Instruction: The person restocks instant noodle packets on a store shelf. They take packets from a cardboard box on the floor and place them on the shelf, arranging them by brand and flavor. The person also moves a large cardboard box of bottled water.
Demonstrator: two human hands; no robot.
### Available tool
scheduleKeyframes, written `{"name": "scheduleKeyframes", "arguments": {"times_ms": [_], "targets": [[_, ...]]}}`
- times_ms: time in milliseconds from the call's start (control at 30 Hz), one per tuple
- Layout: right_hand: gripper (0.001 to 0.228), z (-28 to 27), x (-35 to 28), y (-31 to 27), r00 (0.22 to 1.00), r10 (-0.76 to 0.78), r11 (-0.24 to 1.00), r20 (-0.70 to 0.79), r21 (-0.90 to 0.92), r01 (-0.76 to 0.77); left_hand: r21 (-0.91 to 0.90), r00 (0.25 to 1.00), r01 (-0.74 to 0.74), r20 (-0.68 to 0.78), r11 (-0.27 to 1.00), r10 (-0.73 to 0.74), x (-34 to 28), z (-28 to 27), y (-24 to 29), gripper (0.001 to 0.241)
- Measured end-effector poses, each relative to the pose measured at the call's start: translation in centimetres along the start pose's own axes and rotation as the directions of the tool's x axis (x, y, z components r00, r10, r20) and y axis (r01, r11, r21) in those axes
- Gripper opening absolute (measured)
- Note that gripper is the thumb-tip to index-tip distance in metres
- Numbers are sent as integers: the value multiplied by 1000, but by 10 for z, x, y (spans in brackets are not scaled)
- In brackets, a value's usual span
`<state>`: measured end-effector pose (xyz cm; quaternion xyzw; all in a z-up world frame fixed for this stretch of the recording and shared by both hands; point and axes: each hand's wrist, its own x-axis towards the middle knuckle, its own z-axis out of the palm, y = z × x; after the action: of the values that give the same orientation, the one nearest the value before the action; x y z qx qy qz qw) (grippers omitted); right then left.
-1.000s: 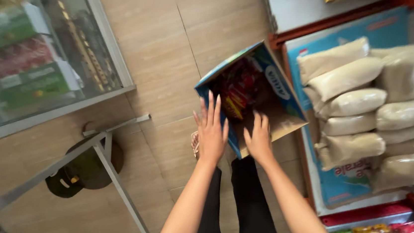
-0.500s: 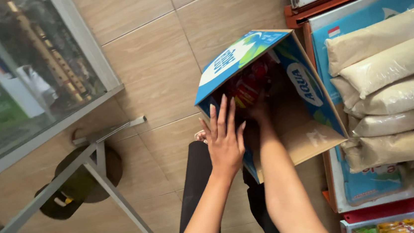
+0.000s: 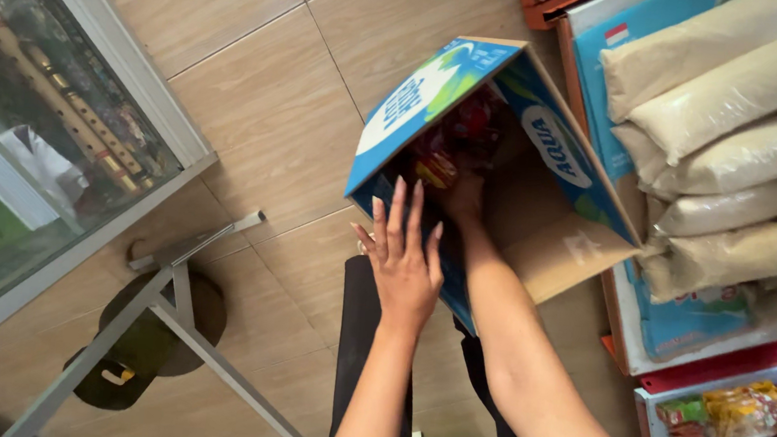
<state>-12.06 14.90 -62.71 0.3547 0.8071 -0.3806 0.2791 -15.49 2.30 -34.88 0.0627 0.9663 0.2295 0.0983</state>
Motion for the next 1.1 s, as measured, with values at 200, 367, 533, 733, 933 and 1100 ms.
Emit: {"name": "scheduleKeyframes", "arguments": {"times_ms": [200, 367, 533, 733, 933, 1100], "targets": [[82, -52, -46, -48, 994, -7, 995, -107, 93, 17, -44, 999, 6, 50, 999, -4, 4, -22, -2, 67], [84, -105, -103, -81, 982, -70, 966, -178, 233, 111, -338, 985, 85, 168, 937, -29, 12, -44, 4, 66], [87, -172, -185, -106, 948, -195, 885, -252, 372, 281, -557, 990, 136, 106, 819, -92, 0, -76, 18, 58], [81, -254, -285, -112, 987, -97, 535, -125, 830, 158, -680, 990, 125, 41, 722, -134, -43, -136, 39, 58], [69, -323, -370, -94, 974, -220, 341, -60, 930, 135, -879, 941, 338, 322, 335, -105, -43, -178, 92, 59], [70, -360, -434, -83, 917, -382, 161, -112, 969, 185, -817, 849, 527, 492, -236, 192, -49, -238, 155, 69]]}}
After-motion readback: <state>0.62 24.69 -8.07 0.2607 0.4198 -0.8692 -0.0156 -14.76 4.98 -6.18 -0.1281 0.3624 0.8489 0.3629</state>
